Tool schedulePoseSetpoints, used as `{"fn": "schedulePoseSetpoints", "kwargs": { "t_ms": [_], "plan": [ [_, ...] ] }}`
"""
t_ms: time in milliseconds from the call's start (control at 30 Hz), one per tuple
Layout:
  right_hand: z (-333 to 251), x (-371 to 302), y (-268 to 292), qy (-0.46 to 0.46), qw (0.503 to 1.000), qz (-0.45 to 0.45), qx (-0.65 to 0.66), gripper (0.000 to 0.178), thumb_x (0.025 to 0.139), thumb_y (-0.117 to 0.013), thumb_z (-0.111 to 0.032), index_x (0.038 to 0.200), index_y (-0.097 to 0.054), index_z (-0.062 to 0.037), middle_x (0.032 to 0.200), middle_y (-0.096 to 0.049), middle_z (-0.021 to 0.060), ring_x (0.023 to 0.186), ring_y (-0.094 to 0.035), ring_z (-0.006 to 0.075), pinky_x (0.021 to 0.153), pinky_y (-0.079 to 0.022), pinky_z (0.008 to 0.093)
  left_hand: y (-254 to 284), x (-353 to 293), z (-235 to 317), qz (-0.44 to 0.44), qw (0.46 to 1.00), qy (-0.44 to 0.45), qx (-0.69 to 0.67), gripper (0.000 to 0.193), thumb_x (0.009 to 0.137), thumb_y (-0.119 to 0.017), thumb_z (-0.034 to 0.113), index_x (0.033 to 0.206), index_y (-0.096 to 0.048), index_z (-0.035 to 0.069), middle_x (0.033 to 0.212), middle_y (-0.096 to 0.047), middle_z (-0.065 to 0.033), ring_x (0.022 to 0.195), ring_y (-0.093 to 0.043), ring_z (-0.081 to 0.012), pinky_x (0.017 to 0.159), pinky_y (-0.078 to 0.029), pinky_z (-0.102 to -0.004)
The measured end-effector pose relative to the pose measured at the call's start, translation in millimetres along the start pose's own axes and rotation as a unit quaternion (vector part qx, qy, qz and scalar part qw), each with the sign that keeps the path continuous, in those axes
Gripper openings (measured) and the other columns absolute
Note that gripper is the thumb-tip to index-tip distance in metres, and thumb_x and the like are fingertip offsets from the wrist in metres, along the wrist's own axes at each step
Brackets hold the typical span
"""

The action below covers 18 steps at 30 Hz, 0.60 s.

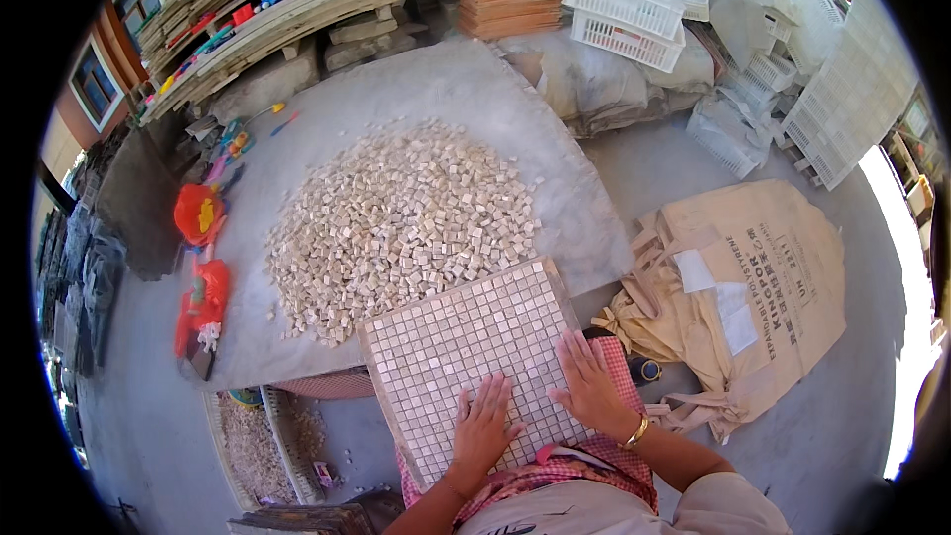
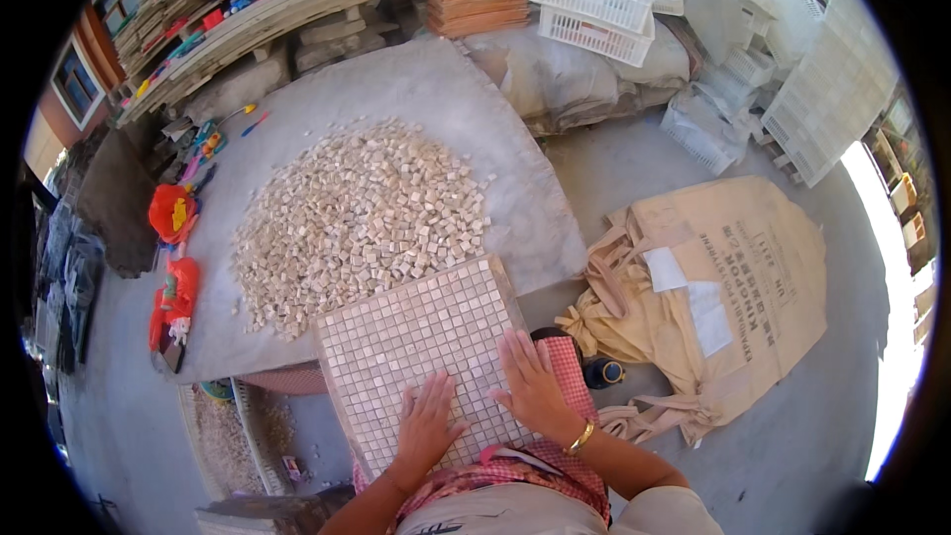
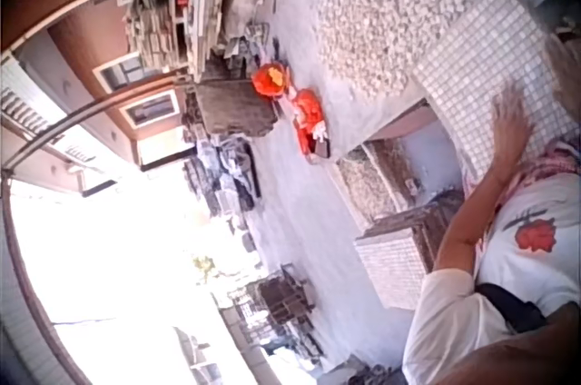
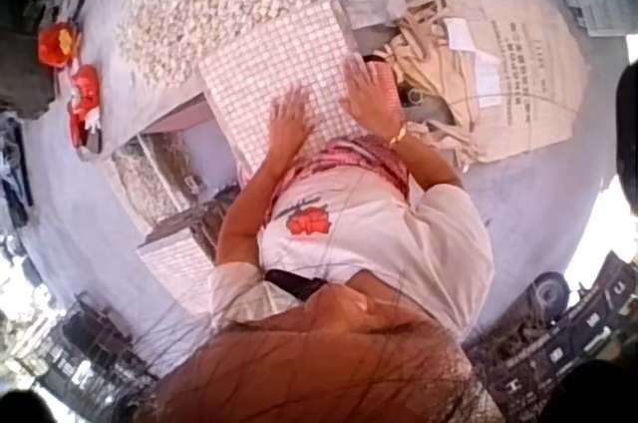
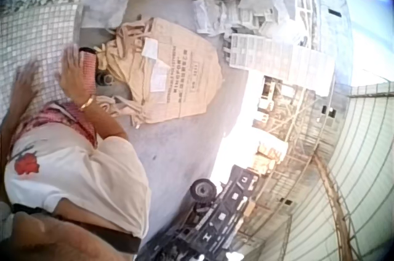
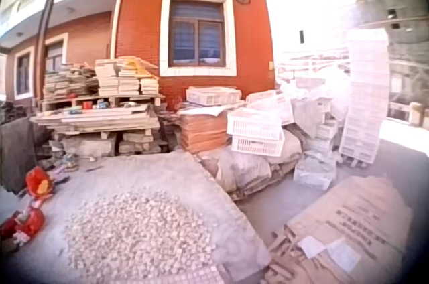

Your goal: The person places small white cubes onto a grid board, filling the squares by hand. They pick up cubes from a large pile on a table and arrange them into the grid, occasionally adjusting the board's position.

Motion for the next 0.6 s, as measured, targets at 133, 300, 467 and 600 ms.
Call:
{"fn": "schedulePoseSetpoints", "kwargs": {
  "t_ms": [133, 300, 467, 600],
  "plan": [
    [-34, 12, -12, 0.087, 0.996, -0.011, -0.015, 0.075, 0.088, -0.047, -0.049, 0.140, -0.030, 0.0026, 0.148, -0.026, 0.0201, 0.138, -0.022, 0.0347, 0.111, -0.015, 0.0520, 2, -3, -4, -0.008, 1.000, -0.002, -0.017, 0.082, 0.079, -0.060, 0.051, 0.143, -0.030, 0.009, 0.148, -0.031, -0.0082, 0.138, -0.028, -0.0223, 0.111, -0.019, -0.0518],
    [-51, 15, -29, 0.159, 0.984, -0.058, -0.055, 0.074, 0.085, -0.050, -0.046, 0.138, -0.034, 0.0021, 0.146, -0.030, 0.0180, 0.137, -0.026, 0.0313, 0.110, -0.018, 0.0521, 5, -26, -25, -0.026, 0.999, 0.036, -0.011, 0.082, 0.079, -0.060, 0.050, 0.143, -0.030, 0.008, 0.149, -0.031, -0.0072, 0.138, -0.027, -0.0216, 0.111, -0.018, -0.0517],
    [-80, 5, -46, 0.211, 0.974, -0.071, -0.041, 0.073, 0.087, -0.047, -0.050, 0.138, -0.036, 0.0011, 0.144, -0.033, 0.0172, 0.138, -0.025, 0.0285, 0.109, -0.019, 0.0520, 2, -26, -26, -0.013, 0.999, 0.023, 0.021, 0.082, 0.079, -0.060, 0.050, 0.143, -0.030, 0.009, 0.149, -0.030, -0.0061, 0.138, -0.027, -0.0206, 0.111, -0.017, -0.0516],
    [-77, 1, -41, 0.181, 0.982, -0.051, -0.017, 0.072, 0.087, -0.049, -0.047, 0.137, -0.036, 0.0017, 0.145, -0.033, 0.0175, 0.137, -0.026, 0.0292, 0.109, -0.020, 0.0522, 6, -24, -22, -0.005, 1.000, 0.006, 0.025, 0.081, 0.079, -0.059, 0.051, 0.143, -0.031, 0.008, 0.149, -0.029, -0.0068, 0.139, -0.026, -0.0216, 0.111, -0.018, -0.0521]
  ]
}}
Point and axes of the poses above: each hand's wrist, its own x-axis towards the middle knuckle, its own y-axis out of the back of the hand, z = x × y, the point moved 9 cm from there along x, towards the middle knuckle
